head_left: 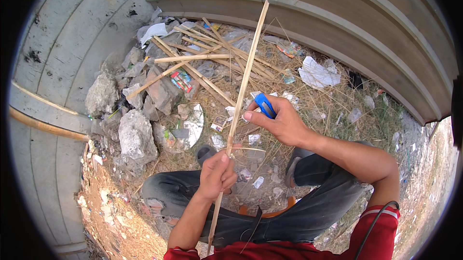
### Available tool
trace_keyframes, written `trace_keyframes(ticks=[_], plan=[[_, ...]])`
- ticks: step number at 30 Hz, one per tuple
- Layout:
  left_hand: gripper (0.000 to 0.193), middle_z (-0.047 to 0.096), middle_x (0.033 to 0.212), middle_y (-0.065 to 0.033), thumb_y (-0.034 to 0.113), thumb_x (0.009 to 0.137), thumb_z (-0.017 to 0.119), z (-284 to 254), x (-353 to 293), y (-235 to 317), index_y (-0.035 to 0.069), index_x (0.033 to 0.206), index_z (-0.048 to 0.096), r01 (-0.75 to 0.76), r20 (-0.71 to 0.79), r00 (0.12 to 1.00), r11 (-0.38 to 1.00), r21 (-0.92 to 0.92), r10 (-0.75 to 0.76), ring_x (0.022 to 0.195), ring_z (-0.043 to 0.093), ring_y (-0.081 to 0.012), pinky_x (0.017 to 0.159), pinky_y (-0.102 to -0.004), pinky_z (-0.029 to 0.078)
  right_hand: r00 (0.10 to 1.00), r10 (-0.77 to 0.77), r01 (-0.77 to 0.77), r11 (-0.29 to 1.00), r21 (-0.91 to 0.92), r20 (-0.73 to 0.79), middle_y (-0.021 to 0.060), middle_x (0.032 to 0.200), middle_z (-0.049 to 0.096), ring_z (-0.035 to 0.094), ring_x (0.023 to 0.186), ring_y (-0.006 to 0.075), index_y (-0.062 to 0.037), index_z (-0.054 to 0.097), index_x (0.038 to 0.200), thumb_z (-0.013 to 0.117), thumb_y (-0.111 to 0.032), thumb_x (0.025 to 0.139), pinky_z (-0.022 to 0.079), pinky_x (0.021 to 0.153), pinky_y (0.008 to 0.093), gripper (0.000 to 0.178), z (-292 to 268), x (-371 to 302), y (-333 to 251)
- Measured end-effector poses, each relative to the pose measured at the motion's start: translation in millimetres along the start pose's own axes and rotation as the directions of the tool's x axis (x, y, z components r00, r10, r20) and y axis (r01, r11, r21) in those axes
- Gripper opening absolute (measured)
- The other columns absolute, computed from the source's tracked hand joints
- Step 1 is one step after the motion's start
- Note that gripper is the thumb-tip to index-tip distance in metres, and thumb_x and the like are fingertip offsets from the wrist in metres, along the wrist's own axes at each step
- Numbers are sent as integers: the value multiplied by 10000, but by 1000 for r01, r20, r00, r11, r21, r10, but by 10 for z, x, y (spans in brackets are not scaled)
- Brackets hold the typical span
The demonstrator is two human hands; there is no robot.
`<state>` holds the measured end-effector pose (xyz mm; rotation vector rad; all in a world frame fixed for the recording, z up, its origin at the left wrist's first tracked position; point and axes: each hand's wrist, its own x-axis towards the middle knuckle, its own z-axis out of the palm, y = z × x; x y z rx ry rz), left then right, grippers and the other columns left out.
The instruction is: The person sits on the ground and uses a knife to split a long bamboo pole into thin strips. They hold the bamboo with one hand and use the knife to carefully shave and separate the material into smaller pieces.
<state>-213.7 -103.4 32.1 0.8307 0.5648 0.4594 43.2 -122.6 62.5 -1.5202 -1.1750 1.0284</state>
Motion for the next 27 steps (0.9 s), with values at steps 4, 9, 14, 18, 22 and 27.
trace_keyframes(ticks=[4, 9, 14, 18, 22, 27], plan=[[500, 332, 608, 40, 327, 1129, 447, -15, 51, -109, -11, 1497, 466, -44, -7, 999, 988, 149, 46, 416, 278, -43, 400, -225, 260, 997, 34, -30, 997, -68, 70, -29, 594, 496, 453, 556, 67, -44, 739, 930, 843, -433, 855, 354, 510, 296, 409, 22, -33, -165], [496, 345, 608, 34, 325, 1131, 445, -15, 85, -146, -11, 1495, 475, -96, -75, 991, 972, 216, 115, 414, 291, -50, 402, -231, 266, 975, -21, 82, 959, -271, 220, 29, 571, 570, 540, 555, 78, -38, 738, 843, 841, -347, 850, 411, 527, 299, 326, 25, -111, -167], [505, 346, 606, 34, 327, 1136, 429, -59, 87, -142, -18, 1503, 465, -88, -85, 991, 979, 185, 105, 408, 300, -52, 399, -236, 270, 984, -110, 138, 967, -216, 139, 12, 563, 547, 493, 530, 75, -37, 734, 826, 819, -288, 876, 391, 509, 303, 270, -41, -52, 39], [514, 346, 605, 35, 336, 1137, 423, -22, 71, -103, -23, 1502, 464, -72, -80, 993, 981, 182, 87, 407, 301, -50, 399, -233, 268, 997, 9, -18, 993, -115, -80, -49, 591, 525, 427, 556, 32, -49, 751, 897, 839, -289, 886, 334, 498, 267, 256, -170, 45, -74], [522, 350, 605, 35, 342, 1138, 416, -31, 80, -133, -25, 1507, 458, -67, -69, 994, 980, 186, 81, 408, 300, -48, 401, -231, 260, 998, 6, 7, 976, -216, 63, 66, 609, 578, 570, 584, 126, -25, 727, 902, 833, -331, 845, 444, 555, 333, 329, -84, -29, -131], [491, 354, 625, 45, 264, 1141, 426, 58, 88, -105, -58, 1511, 439, -70, -92, 992, 985, 155, 85, 454, 294, -40, 439, -227, 251, 944, -225, 285, 924, -255, 242, 63, 595, 573, 523, 547, 155, -33, 751, 931, 846, -303, 857, 445, 548, 359, 296, 64, -96, 70]])
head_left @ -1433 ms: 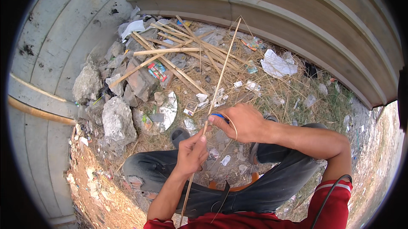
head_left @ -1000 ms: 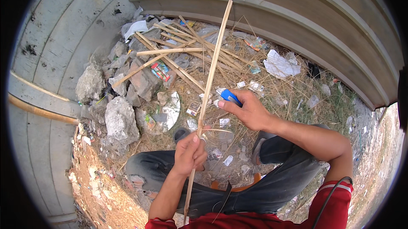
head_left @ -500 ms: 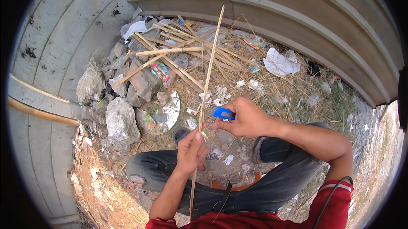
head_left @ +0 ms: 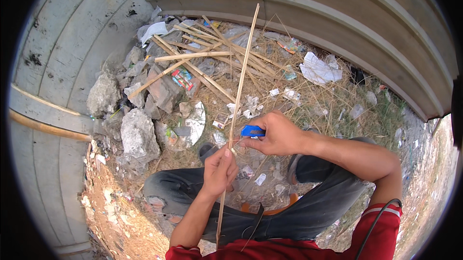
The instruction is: The person sits on the ground and uses a knife to split a long bamboo pole into thin strips. They hold the bamboo with one hand and use the knife to carefully shave and separate the material into smaller pieces.
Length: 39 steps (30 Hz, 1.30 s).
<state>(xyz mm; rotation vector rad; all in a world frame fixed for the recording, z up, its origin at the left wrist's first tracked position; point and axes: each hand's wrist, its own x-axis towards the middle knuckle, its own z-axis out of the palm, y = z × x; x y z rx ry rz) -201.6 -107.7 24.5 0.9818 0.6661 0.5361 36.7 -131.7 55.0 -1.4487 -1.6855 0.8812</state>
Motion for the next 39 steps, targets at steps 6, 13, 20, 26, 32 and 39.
trace_keyframes(ticks=[6, 13, 20, 26, 32, 39], plan=[[545, 364, 605, 29, 361, 1143, 386, -96, -23, -64, -44, 1501, 451, -29, -7, 1000, 999, 31, 29, 408, 309, -51, 402, -233, 268, 903, 228, -189, 972, 141, -365, 26, 579, 580, 499, 513, 119, -23, 706, 839, 781, -254, 912, 411, 514, 342, 254, -227, 177, 75], [510, 408, 597, 25, 326, 1150, 369, -106, -54, -24, -54, 1473, 473, -38, 39, 999, 998, 55, 36, 431, 346, -50, 420, -229, 294, 604, 147, -164, 985, 59, -783, -13, 586, 538, 461, 547, 82, -19, 685, 841, 769, -242, 932, 375, 519, 311, 255, -874, 334, 611], [461, 427, 601, 38, 261, 1147, 392, -86, -55, -4, -52, 1471, 490, -28, 30, 999, 996, 84, 26, 452, 348, -37, 438, -223, 296, 695, 132, -355, 918, -177, -707, -13, 596, 496, 447, 571, 95, 6, 725, 952, 808, -395, 888, 372, 550, 313, 415, -1295, 290, 812], [434, 414, 603, 64, 177, 1124, 465, -52, -7, -100, -47, 1496, 476, -48, 26, 999, 988, 147, 45, 485, 340, -22, 465, -222, 273, 921, 307, -260, 943, 209, -239, -42, 606, 469, 450, 582, 69, -18, 752, 1071, 845, -525, 841, 351, 534, 290, 564, -483, 242, 294], [438, 404, 603, 87, 156, 1117, 480, 0, 26, -106, -45, 1506, 472, -16, -2, 1000, 986, 169, 17, 503, 342, -15, 481, -224, 259, 956, 264, -228, 942, 247, -127, -37, 585, 492, 442, 558, 66, -31, 736, 869, 831, -454, 880, 366, 505, 310, 434, -48, 237, 128], [440, 396, 612, 64, 164, 1116, 484, -34, -5, -151, -46, 1503, 475, -63, 6, 998, 972, 228, 64, 471, 325, -24, 443, -221, 265, 903, 414, -329, 838, 435, -114, -45, 530, 467, 433, 516, 67, -56, 738, 794, 747, -455, 957, 346, 478, 313, 431, -142, 354, 229]])
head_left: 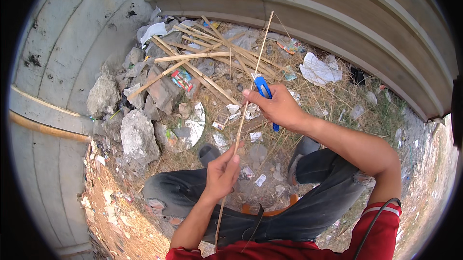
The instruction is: The person sits on the ground and uses a knife to split a long bamboo pole into thin strips. They hold the bamboo with one hand and use the knife to carefully shave and separate the material into smaller pieces.
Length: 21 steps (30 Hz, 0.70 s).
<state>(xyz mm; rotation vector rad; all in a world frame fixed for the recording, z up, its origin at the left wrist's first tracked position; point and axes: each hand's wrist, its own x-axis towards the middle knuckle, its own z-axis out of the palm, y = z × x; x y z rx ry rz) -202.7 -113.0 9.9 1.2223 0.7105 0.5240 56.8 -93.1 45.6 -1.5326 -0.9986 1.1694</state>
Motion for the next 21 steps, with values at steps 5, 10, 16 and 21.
trace_keyframes(ticks=[5, 10, 16, 21], plan=[[448, 504, 708, 90, 120, 1085, 557, -12, -18, 0, -17, 1508, 502, 35, -60, 998, 999, -12, -36, 580, 403, 6, 516, -201, 299, 984, -158, 171, 971, -170, 87, -36, 598, 508, 445, 552, 66, -35, 735, 894, 764, -489, 929, 353, 494, 313, 456, 26, -99, -23], [468, 557, 860, 82, 103, 1066, 596, -2, -22, 25, -51, 1497, 498, 28, -108, 994, 1000, 2, -28, 706, 441, 7, 604, -185, 354, 970, -235, 242, 914, -327, 60, 72, 646, 604, 588, 589, 191, -2, 722, 970, 698, -516, 961, 459, 579, 394, 514, 51, -146, -19], [474, 577, 946, 64, 97, 1049, 630, 6, -40, 42, -80, 1472, 510, 29, -115, 993, 997, 74, -20, 796, 476, -5, 675, -180, 398, 967, -247, 154, 771, -618, -68, 229, 711, 654, 660, 722, 440, 39, 700, 980, 498, -515, 1058, 508, 728, 514, 595, -399, 38, -306], [470, 609, 968, 44, 103, 1040, 649, 21, -86, 19, -97, 1447, 527, 10, -65, 998, 990, 139, -1, 849, 509, -20, 721, -188, 433, 935, -238, -9, 726, -687, -263, 274, 702, 638, 653, 746, 464, 55, 693, 891, 443, -568, 1059, 488, 740, 532, 692, -904, 264, -360]])
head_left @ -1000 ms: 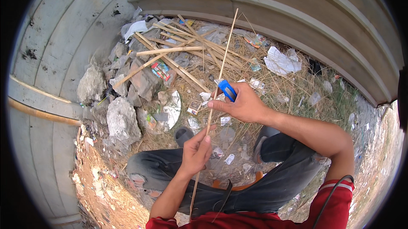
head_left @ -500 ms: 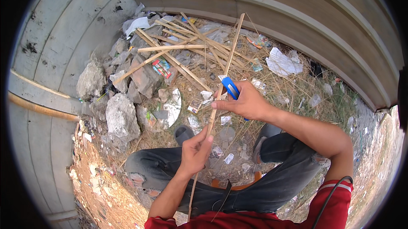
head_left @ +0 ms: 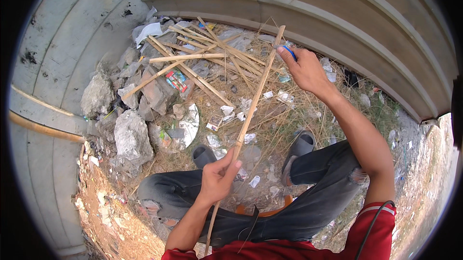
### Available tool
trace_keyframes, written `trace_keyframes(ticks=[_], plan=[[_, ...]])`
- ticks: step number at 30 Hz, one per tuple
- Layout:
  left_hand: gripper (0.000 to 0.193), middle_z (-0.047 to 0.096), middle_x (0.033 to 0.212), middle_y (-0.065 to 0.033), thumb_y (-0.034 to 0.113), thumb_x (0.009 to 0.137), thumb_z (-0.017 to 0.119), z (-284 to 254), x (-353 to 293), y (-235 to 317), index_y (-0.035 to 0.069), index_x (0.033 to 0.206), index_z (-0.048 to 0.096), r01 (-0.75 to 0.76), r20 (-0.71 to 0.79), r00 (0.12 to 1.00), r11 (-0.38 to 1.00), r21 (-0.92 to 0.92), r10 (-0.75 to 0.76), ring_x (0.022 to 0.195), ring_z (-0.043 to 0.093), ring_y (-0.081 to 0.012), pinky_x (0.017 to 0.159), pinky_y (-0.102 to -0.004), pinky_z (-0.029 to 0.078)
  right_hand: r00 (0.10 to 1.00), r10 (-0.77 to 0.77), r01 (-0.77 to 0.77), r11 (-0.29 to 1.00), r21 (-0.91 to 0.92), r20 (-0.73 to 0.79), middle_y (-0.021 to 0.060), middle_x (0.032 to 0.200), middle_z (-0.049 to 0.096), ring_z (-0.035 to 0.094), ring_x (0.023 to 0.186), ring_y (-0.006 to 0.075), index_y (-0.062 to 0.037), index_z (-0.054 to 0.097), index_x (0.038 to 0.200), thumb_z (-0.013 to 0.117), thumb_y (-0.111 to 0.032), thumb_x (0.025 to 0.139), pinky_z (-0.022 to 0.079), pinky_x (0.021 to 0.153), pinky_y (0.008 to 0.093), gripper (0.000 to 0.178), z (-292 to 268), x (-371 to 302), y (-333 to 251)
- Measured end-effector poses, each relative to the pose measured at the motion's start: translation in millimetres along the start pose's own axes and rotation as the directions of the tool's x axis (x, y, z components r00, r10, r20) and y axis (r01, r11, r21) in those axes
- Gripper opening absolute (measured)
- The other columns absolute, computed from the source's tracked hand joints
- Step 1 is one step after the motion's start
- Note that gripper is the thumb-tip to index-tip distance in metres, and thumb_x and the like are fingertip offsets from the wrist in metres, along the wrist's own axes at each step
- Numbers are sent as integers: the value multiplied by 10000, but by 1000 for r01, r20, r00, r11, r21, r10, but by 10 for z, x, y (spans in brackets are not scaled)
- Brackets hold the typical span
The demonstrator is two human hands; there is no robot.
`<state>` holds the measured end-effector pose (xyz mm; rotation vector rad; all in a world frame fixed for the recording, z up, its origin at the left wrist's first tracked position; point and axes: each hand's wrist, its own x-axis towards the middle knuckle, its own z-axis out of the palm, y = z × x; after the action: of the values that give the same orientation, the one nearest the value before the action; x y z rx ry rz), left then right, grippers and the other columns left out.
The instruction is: The person sits on the ground and uses a knife to split a long bamboo pole into thin strips. They hold the bamboo with one hand and use the knife to carefully shave and separate the material into smaller pieces.
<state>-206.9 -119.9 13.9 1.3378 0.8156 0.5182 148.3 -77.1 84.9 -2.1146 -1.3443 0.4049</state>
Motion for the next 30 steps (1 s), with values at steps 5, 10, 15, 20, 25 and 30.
trace_keyframes(ticks=[5, 10, 15, 20, 25, 30], plan=[[461, 637, 958, 27, 106, 1033, 663, 30, -23, 31, -118, 1418, 544, 19, 38, 999, 993, 113, -23, 846, 530, -30, 719, -194, 454, 987, 61, -62, 998, -3, -151, 272, 682, 621, 619, 714, 462, 75, 670, 862, 434, -594, 1052, 480, 742, 525, 735, -241, 214, 420], [439, 550, 804, 91, 52, 1019, 656, 99, -8, 18, -52, 1437, 570, -49, 39, 998, 996, 71, 47, 669, 441, 19, 559, -173, 337, 984, 118, -113, 992, 50, -132, 264, 661, 597, 579, 688, 436, 73, 649, 814, 436, -595, 1049, 468, 752, 531, 740, -278, 215, 547], [435, 626, 953, 43, 79, 1028, 660, 25, 23, 12, -111, 1407, 563, -14, 17, 1000, 1000, 0, 14, 824, 527, -26, 686, -195, 440, 1000, 6, -6, 1000, -29, 15, 248, 597, 546, 551, 625, 417, 84, 598, 741, 450, -587, 1043, 456, 710, 524, 751, -79, 6, 208], [432, 601, 896, 72, 55, 1027, 650, -18, -5, -5, -99, 1420, 557, 16, 30, 999, 1000, -11, -16, 763, 486, -2, 617, -186, 384, 992, 61, -56, 997, 52, -110, 213, 561, 502, 509, 591, 379, 84, 549, 681, 466, -581, 1040, 445, 676, 502, 760, -111, 90, 312], [432, 608, 881, 71, 51, 1020, 659, -103, -50, 32, -100, 1414, 562, 66, 64, 996, 986, -154, -56, 757, 481, 1, 612, -185, 382, 994, 59, -52, 996, 79, -91, 193, 552, 479, 475, 571, 328, 83, 555, 679, 473, -593, 1039, 429, 657, 499, 771, -96, 50, 297], [421, 644, 924, 46, 55, 1018, 664, 1, -1, 66, -107, 1397, 575, -25, 19, 999, 999, -19, 25, 798, 511, -9, 652, -184, 420, 992, 114, -99, 974, 205, -59, 163, 538, 454, 450, 554, 296, 80, 551, 679, 471, -601, 1040, 408, 620, 483, 775, -119, 73, 301]])
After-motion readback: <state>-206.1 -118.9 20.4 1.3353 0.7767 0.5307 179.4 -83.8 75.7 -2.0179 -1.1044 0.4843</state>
